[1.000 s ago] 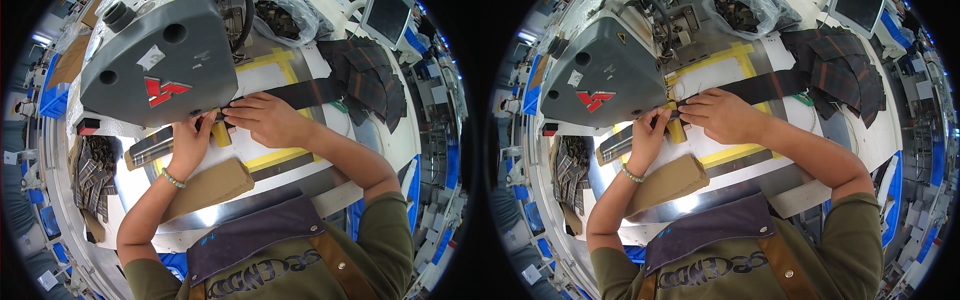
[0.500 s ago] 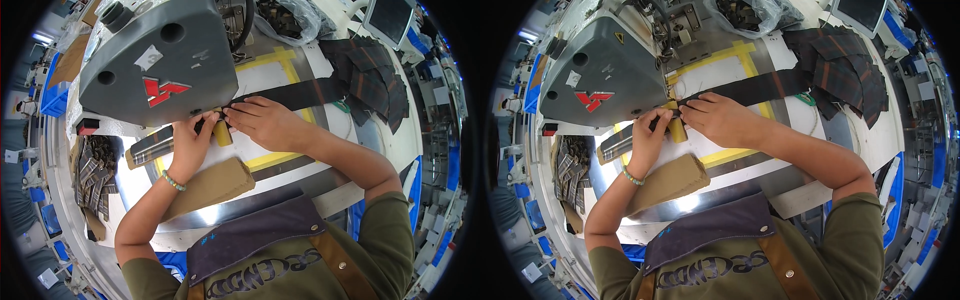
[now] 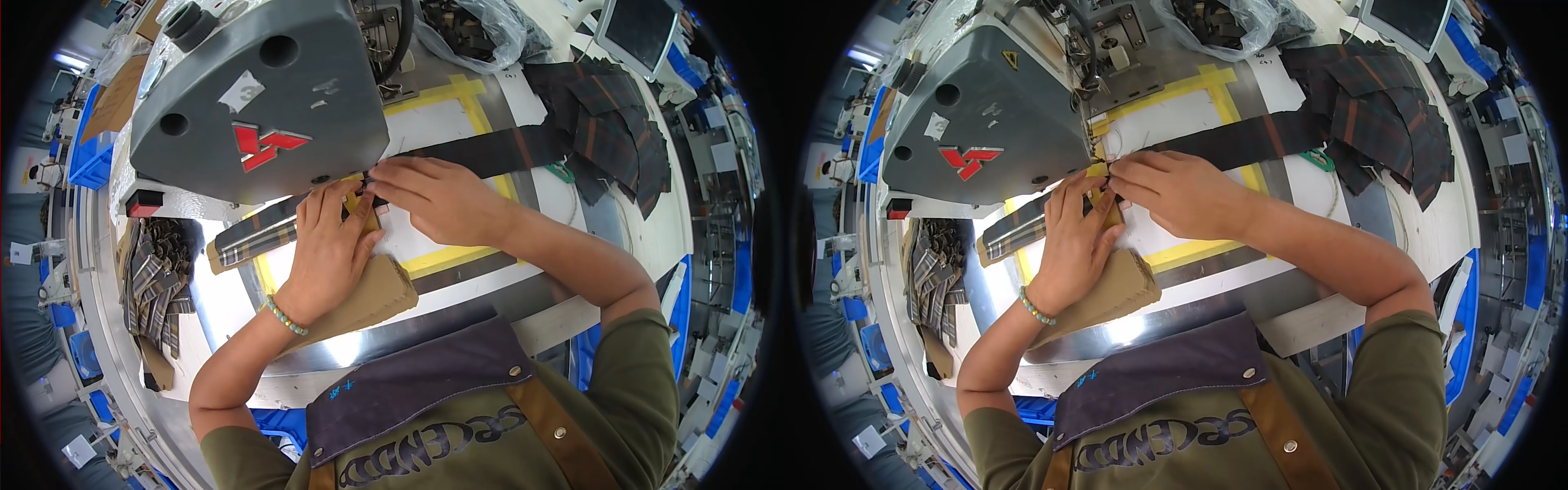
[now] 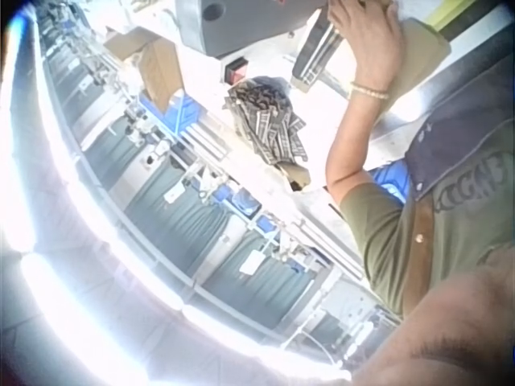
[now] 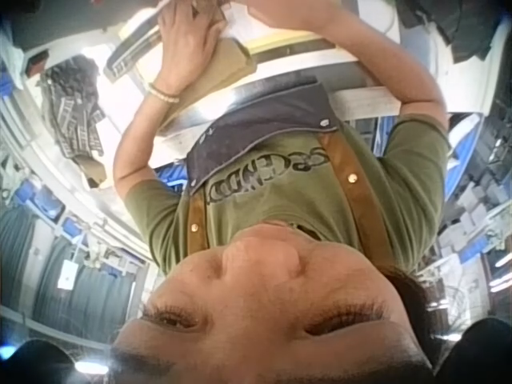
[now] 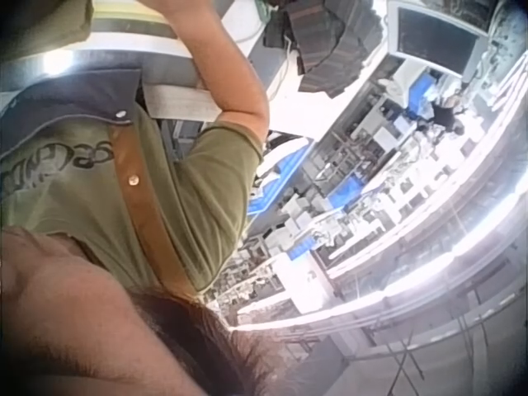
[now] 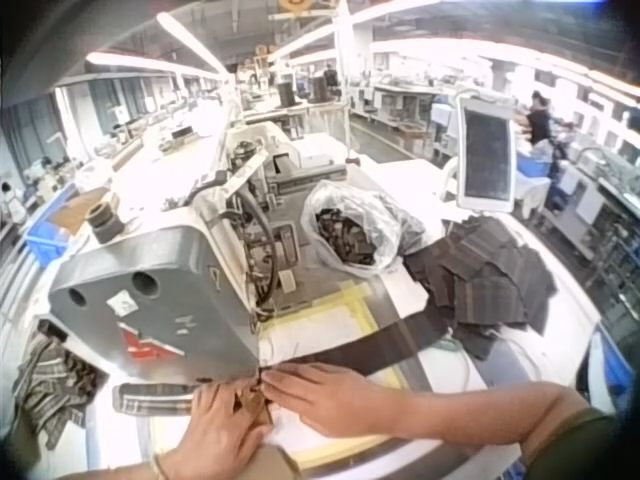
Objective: Sewing fabric straps onto a base material using an industrial sewing machine.
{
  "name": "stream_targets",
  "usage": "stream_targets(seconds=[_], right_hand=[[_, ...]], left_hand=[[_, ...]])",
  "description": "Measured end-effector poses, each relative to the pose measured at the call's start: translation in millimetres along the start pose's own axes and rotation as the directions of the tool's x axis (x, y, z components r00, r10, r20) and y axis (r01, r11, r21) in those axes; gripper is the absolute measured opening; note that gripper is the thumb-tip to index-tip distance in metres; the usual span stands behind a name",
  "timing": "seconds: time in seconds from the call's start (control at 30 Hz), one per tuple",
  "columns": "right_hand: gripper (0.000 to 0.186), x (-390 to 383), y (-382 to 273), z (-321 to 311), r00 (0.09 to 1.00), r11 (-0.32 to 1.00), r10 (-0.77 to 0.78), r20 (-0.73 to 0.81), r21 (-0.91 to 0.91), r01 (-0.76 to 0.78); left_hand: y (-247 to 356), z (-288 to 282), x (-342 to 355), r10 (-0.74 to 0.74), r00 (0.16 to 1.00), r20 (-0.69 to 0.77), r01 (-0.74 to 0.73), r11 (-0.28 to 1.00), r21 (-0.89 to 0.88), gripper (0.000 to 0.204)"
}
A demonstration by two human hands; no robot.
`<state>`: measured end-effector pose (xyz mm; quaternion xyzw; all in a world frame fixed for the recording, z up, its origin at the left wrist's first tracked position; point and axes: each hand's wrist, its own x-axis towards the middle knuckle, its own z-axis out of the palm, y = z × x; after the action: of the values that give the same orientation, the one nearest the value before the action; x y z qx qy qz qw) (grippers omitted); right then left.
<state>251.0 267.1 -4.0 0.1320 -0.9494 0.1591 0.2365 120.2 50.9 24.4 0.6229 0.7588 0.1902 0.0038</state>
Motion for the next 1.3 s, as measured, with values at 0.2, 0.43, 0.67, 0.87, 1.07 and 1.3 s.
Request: stream_targets(seconds=[0.2, 0.43, 0.67, 0.87, 1.07, 1.3], right_hand=[[0.048, -3.8, 5.0, 4.9, 0.999, 0.999, -0.031, 0.042, -0.007, 0.031], [0.046, -2.9, 7.1, 5.9, 0.999, 0.999, -0.035, 0.034, -0.006, 0.035], [0.048, -2.3, 4.8, 3.5, 0.999, 0.998, -0.038, 0.034, -0.043, 0.039], [0.043, -1.1, 6.1, 4.5, 0.997, 0.996, -0.083, -0.004, -0.021, 0.083], [0.052, -2.6, 4.5, 3.9, 0.997, 0.997, -0.066, 0.05, -0.043, 0.069], [0.053, -2.9, 5.6, 3.8, 0.995, 0.994, -0.076, 0.059, -0.079, 0.081]], left_hand=[[-25.1, 7.3, -8.7, -0.252, 0.967, -0.015, 0.225, 0.888, -0.402, 0.043], [-19.6, 5.7, 14.0, -0.057, 0.998, 0.005, 0.057, 0.998, 0.002, 0.054], [-39.4, -2.3, -19.1, 0.016, 0.997, -0.07, -0.004, 0.985, 0.17, 0.065], [-37.0, -10.1, -9.6, 0.058, 0.995, 0.081, -0.066, 0.992, 0.107, 0.068], [-38.8, -16.4, -11.3, 0.142, 0.972, 0.189, -0.183, 0.959, 0.219, 0.077], [-36.3, -21.2, -7.2, 0.156, 0.962, 0.225, -0.219, 0.932, 0.288, 0.082]])
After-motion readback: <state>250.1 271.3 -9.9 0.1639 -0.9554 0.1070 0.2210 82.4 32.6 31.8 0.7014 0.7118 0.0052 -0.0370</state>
